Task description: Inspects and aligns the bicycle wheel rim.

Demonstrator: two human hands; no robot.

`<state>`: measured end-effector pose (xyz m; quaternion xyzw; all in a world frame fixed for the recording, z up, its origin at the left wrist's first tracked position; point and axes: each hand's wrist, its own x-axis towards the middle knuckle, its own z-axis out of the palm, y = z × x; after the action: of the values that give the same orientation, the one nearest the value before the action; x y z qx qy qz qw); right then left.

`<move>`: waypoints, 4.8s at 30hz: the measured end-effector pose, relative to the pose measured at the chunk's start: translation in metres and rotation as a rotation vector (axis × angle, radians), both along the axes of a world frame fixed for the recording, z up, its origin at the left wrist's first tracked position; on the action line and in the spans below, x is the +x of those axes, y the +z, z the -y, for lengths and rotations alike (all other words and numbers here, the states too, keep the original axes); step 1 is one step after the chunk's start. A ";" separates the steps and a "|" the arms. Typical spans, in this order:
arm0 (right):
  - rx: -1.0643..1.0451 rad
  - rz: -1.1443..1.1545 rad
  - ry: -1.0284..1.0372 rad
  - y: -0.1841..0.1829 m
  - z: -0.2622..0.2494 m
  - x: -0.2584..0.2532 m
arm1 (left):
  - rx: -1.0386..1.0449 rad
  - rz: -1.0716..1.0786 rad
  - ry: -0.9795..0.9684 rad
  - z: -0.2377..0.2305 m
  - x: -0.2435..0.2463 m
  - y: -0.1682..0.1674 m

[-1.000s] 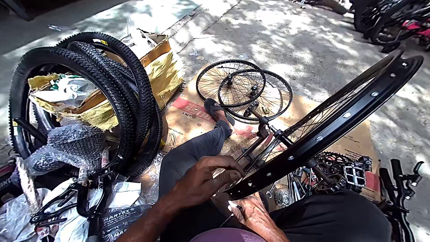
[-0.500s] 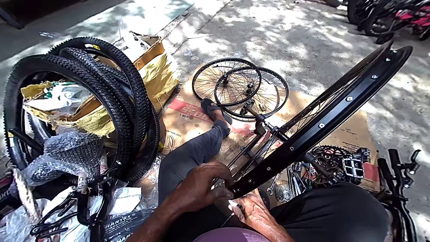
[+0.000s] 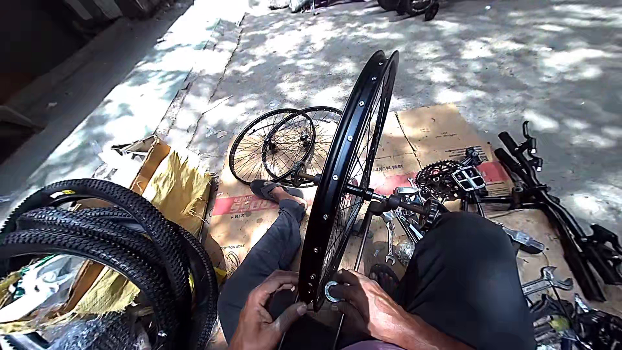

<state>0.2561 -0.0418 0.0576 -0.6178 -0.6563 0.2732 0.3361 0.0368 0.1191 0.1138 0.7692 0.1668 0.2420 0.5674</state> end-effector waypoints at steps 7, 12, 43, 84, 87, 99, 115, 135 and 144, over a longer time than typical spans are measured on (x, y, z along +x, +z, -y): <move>0.440 0.024 -0.176 0.045 -0.025 0.015 | 0.067 0.045 0.023 0.008 0.018 0.018; 0.590 0.286 -0.316 0.072 -0.048 0.022 | 0.112 0.208 0.099 0.001 0.060 0.057; 0.538 -0.019 -0.233 0.157 -0.087 0.085 | -0.505 0.501 -0.135 -0.027 0.181 0.081; -0.245 -1.076 -1.326 -0.086 -0.088 0.126 | -0.560 0.472 -0.387 -0.030 0.117 0.039; -0.266 -0.979 -1.214 -0.121 -0.089 0.139 | -0.556 -0.001 0.060 -0.004 0.061 -0.020; -0.388 -1.025 -1.012 -0.156 -0.100 0.154 | -0.206 -0.264 0.687 0.083 -0.017 -0.070; -0.444 -1.032 -0.954 -0.158 -0.103 0.160 | 0.132 -0.323 0.452 0.090 -0.007 -0.060; -0.447 -1.115 -1.015 -0.174 -0.108 0.171 | 0.508 -0.353 0.504 0.080 0.014 -0.059; -0.443 -1.103 -1.025 -0.171 -0.107 0.169 | 0.483 -0.262 0.488 0.076 0.015 -0.057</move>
<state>0.4250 0.0656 -0.1133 -0.6715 0.0422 0.4757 0.5665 0.0515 0.0428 0.0566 0.8431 0.3546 0.3020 0.2688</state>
